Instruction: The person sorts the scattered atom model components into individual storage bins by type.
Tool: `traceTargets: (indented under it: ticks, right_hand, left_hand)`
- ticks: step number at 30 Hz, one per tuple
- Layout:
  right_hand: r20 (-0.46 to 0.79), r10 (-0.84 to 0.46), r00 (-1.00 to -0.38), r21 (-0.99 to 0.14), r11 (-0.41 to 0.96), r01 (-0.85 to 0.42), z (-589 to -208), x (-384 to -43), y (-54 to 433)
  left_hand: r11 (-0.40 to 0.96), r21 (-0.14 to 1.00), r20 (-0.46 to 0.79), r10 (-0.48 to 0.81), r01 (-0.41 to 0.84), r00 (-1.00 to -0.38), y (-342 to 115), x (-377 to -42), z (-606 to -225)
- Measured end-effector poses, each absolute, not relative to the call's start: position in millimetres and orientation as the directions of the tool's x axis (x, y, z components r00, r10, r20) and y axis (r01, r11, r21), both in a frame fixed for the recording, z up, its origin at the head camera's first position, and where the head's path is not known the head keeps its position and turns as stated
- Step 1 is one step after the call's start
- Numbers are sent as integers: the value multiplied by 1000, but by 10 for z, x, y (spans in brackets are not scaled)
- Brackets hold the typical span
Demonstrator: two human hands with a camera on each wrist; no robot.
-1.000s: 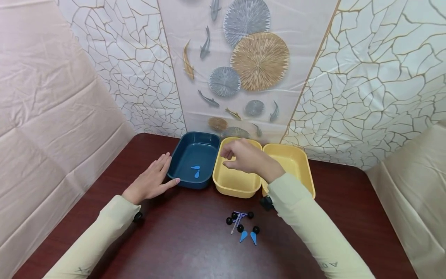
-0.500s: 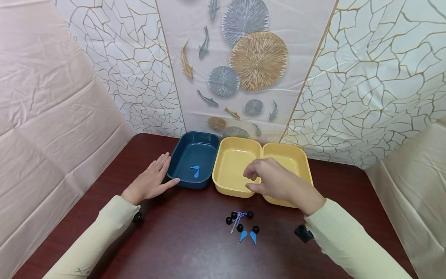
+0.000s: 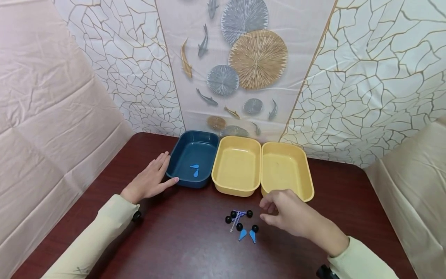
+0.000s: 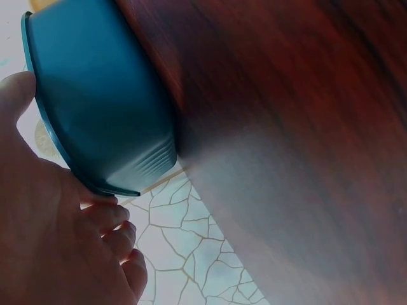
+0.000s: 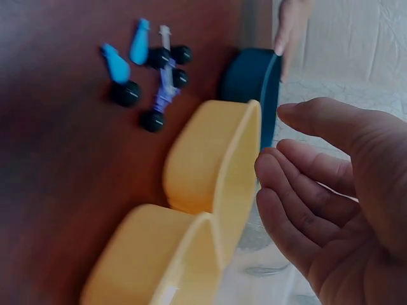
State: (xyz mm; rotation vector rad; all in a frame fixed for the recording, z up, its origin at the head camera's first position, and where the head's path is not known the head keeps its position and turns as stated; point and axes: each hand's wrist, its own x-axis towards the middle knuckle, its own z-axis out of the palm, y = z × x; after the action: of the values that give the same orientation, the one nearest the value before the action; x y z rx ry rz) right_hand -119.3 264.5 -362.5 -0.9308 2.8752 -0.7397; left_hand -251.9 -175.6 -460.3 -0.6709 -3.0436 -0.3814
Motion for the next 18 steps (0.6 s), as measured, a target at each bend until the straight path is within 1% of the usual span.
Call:
traceTargets:
  ticks: [5, 9, 12, 14, 18]
  right_hand:
    - [87, -539, -838, -490, 709, -507, -3826, -1064, 2704]
    - [106, -542, -834, -513, 688, -513, -4001, -997, 2722]
    - [94, -535, -840, -525, 690, -498, -4121, -954, 2732]
    - [63, -528, -847, -539, 696, -474, -4196, -928, 2736]
    - [55, -529, -847, -556, 688, -466, -4363, -891, 2736]
  left_hand:
    - [873, 245, 64, 421, 423, -905, -1760, -2504, -4594]
    - [870, 249, 63, 424, 425, -904, -1763, -2495, -4585]
    - [871, 251, 59, 421, 422, -905, -1764, -2495, -4585]
    - [872, 253, 55, 420, 420, -906, -1764, -2497, -4584]
    - [872, 258, 49, 417, 415, -907, -1765, -2505, -4595]
